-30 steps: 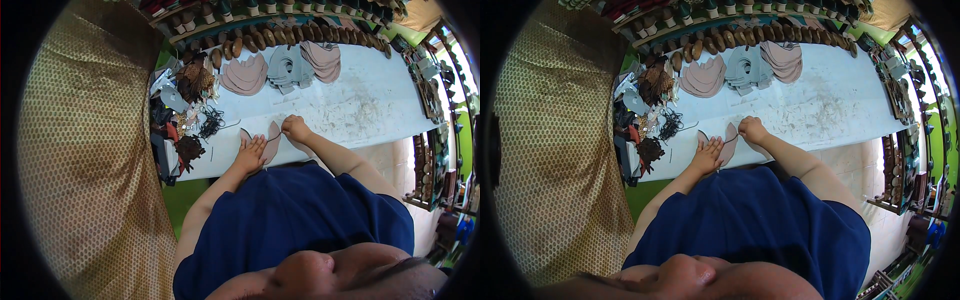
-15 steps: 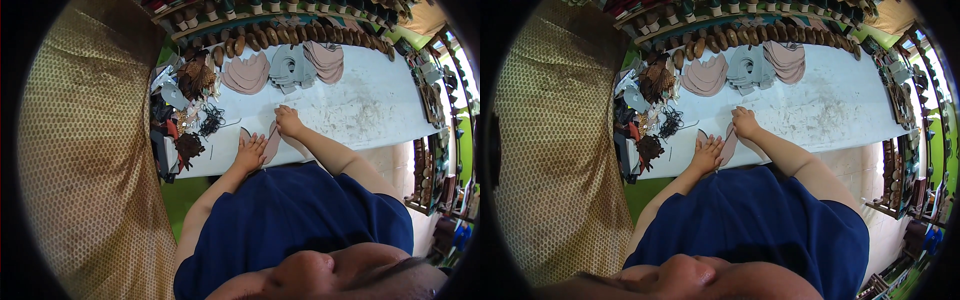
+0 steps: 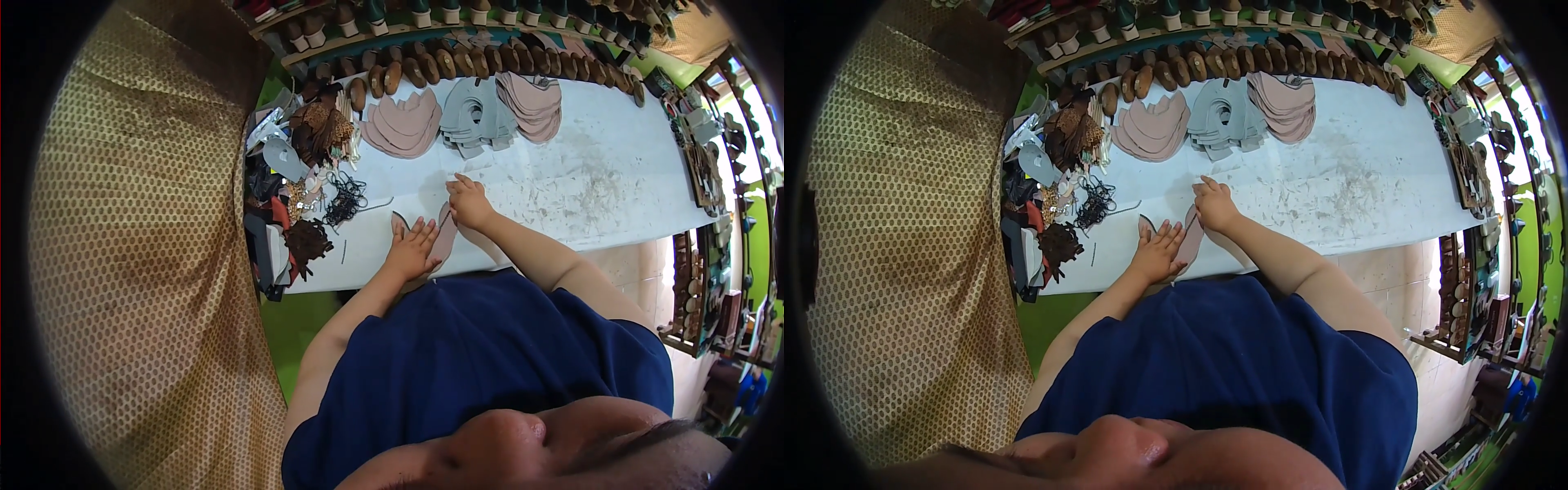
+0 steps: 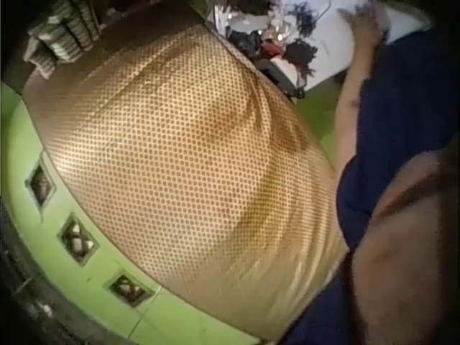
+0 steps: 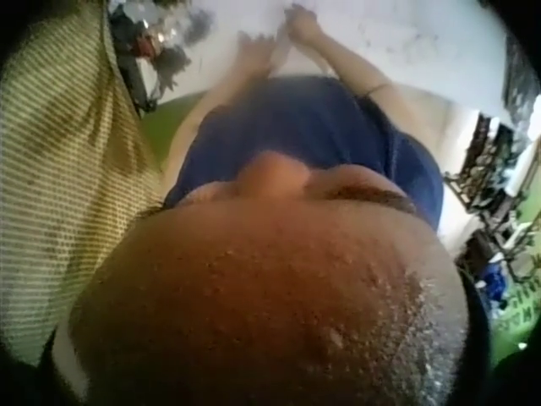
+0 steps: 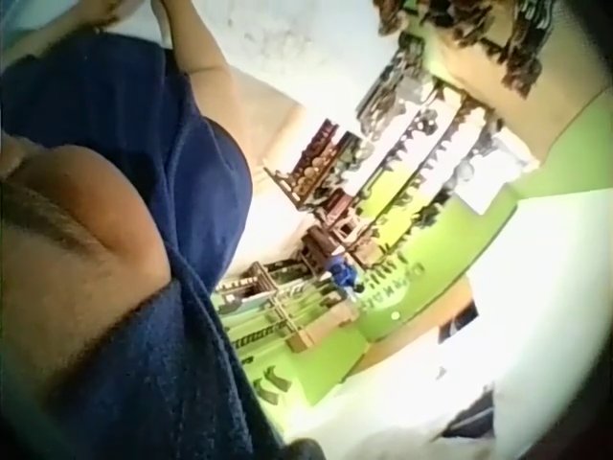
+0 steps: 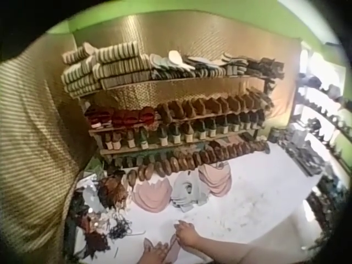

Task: Arranging and sorting shoe upper components on a workbench.

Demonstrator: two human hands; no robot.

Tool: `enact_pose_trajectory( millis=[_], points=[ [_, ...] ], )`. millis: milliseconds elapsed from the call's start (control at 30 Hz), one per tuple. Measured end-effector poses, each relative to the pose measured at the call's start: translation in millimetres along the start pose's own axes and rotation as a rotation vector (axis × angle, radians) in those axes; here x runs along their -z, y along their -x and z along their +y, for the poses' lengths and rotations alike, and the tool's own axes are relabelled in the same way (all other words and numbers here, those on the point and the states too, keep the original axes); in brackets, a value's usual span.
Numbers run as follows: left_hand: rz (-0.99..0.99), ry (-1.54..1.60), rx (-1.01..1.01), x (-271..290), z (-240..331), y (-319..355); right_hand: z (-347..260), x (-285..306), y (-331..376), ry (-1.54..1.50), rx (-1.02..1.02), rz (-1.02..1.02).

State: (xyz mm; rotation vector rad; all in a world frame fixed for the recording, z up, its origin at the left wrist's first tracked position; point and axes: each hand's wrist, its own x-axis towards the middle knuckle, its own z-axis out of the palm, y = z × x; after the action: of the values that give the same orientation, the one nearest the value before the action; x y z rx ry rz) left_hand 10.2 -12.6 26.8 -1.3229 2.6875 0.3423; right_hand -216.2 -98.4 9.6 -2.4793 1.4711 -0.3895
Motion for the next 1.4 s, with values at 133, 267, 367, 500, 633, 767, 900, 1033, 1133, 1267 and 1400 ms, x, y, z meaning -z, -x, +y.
enact_pose_trajectory(
  millis=[133, 267, 367, 500, 633, 767, 900, 1033, 1133, 1267, 1400],
  points=[
    [-0.032, -0.032, -0.009, 6, 1, -1, 0, -5, -8, -0.041, 0.045, 0.027],
    [-0.019, -0.036, -0.012, 2, 0, -1, -4, -10, -17, -0.009, 0.103, 0.062],
    [-0.008, -0.022, -0.007, 0, -1, 0, -13, 4, -22, 0.037, 0.076, -0.079],
    [-0.002, 0.006, 0.008, 5, -1, -3, -11, -4, -26, 0.026, 0.060, -0.077],
    [0.015, 0.034, 0.000, 11, 1, -11, -12, 0, -28, -0.028, 0.021, -0.062],
    [0.021, 0.042, -0.018, 9, 1, -18, -17, 11, -29, 0.011, 0.015, -0.152],
    [-0.010, 0.099, 0.007, 9, 0, -19, -8, -3, -29, -0.031, 0.019, -0.085],
    [-0.021, 0.092, 0.046, 11, 4, -23, -5, -11, -26, -0.014, 0.071, 0.028],
    [-0.016, 0.095, 0.063, 12, 6, -24, -14, 9, -25, 0.035, 0.070, -0.055],
    [-0.009, 0.092, 0.061, 8, 6, -25, -19, 16, -27, 0.138, -0.049, -0.214],
    [-0.012, 0.147, 0.065, 9, 1, -26, -22, 2, -40, -0.045, -0.460, -0.169]
  ],
)
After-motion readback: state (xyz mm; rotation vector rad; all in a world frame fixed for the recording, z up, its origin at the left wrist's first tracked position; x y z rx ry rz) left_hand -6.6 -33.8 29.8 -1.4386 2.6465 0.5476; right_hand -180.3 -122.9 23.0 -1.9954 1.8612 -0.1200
